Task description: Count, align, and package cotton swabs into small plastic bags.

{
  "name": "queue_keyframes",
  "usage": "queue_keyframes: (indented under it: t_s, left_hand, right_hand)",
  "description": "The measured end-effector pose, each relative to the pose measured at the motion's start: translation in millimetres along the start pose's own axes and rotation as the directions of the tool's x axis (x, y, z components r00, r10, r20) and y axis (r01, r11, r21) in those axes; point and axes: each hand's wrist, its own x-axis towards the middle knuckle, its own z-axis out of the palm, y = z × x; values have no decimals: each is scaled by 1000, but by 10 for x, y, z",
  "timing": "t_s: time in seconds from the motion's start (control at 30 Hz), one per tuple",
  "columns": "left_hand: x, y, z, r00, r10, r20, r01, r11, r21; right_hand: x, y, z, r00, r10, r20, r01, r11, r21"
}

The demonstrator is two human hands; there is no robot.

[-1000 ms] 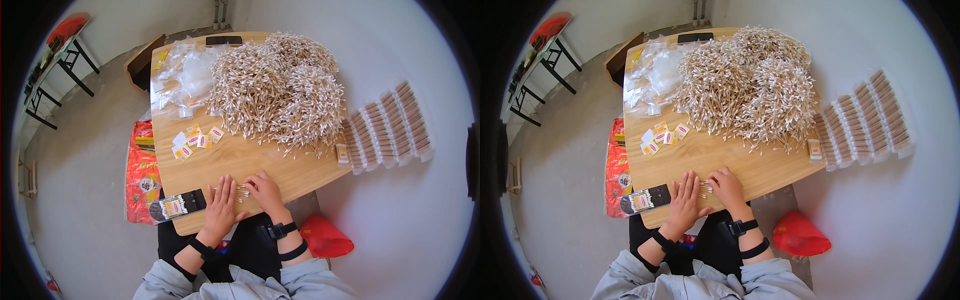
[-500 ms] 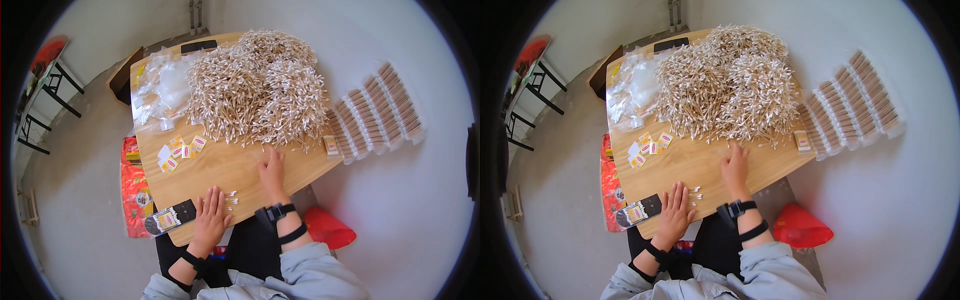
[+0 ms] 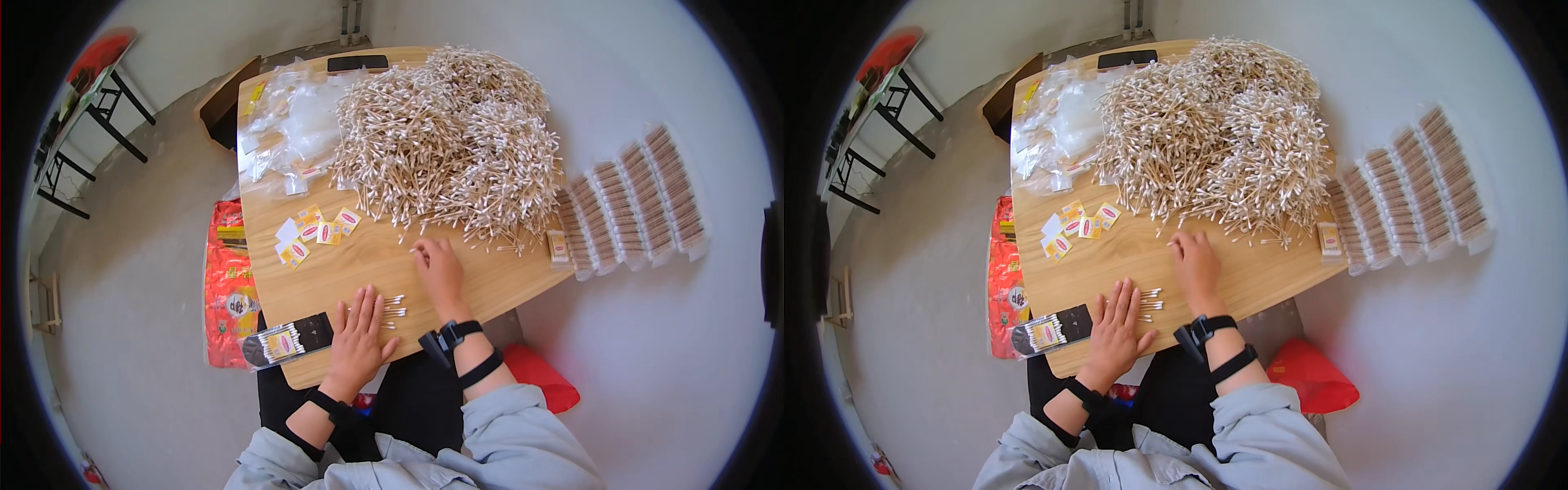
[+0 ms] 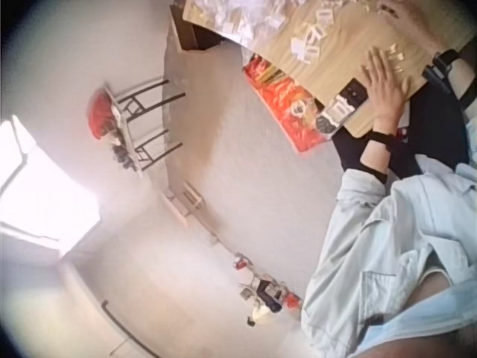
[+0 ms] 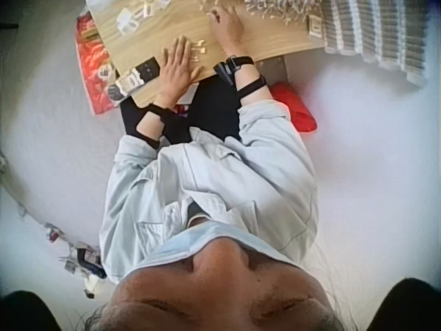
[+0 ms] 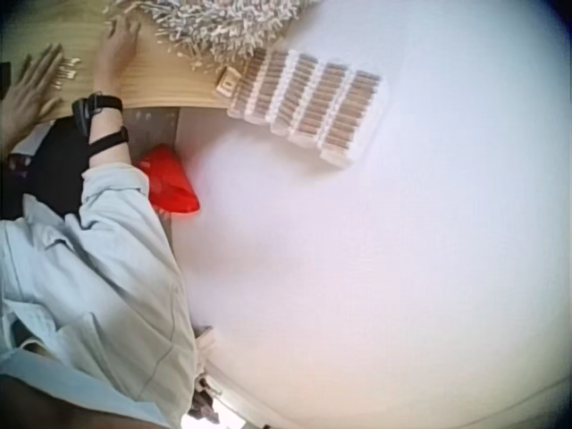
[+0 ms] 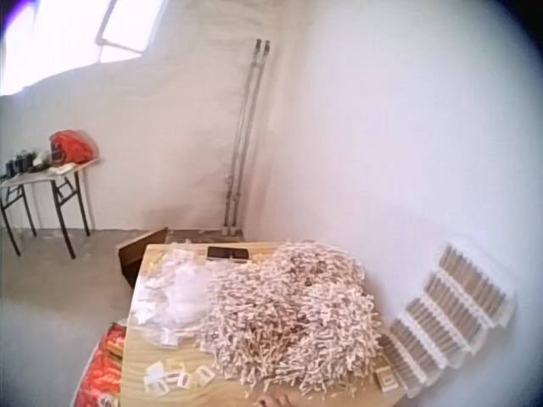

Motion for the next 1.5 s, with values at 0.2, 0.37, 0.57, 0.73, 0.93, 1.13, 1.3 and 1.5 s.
queue_keyframes:
  t_s: [0.2, 0.37, 0.57, 0.73, 0.93, 1.13, 1.3, 1.5]
  left_hand:
    - [-38, -1, 2, 1000, -20, -21, 19, 1000, -22]
    - [2, 38, 14, 999, -22, -41, 21, 1000, -20]
    - [46, -6, 6, 997, -38, -61, 33, 996, -80]
    - [-63, -139, 163, 1000, -26, 3, 26, 970, -243]
    - [-117, -38, 321, 984, -4, -177, -39, 969, -243]
    - [-183, 15, 299, 980, -34, -194, -28, 952, -306]
    - [-6, -34, 474, 956, -14, -293, -91, 935, -342]
    - [-30, -115, 80, 992, -66, -103, 42, 973, -226]
  right_hand:
    - [-223, -157, -89, 987, -34, 158, -25, 934, 356]
    - [89, -138, -180, 995, -19, 102, 3, 988, 154]
    - [422, -123, 103, 986, -146, 86, 139, 987, 80]
    - [357, 24, 273, 955, -290, -58, 282, 953, -106]
    - [467, 341, 232, 986, -165, -25, 164, 986, -44]
    - [335, 453, 153, 962, -237, 134, 247, 967, -60]
    - [29, 292, 43, 934, -308, 178, 305, 951, 47]
    - [84, -212, 73, 983, -121, 136, 107, 988, 110]
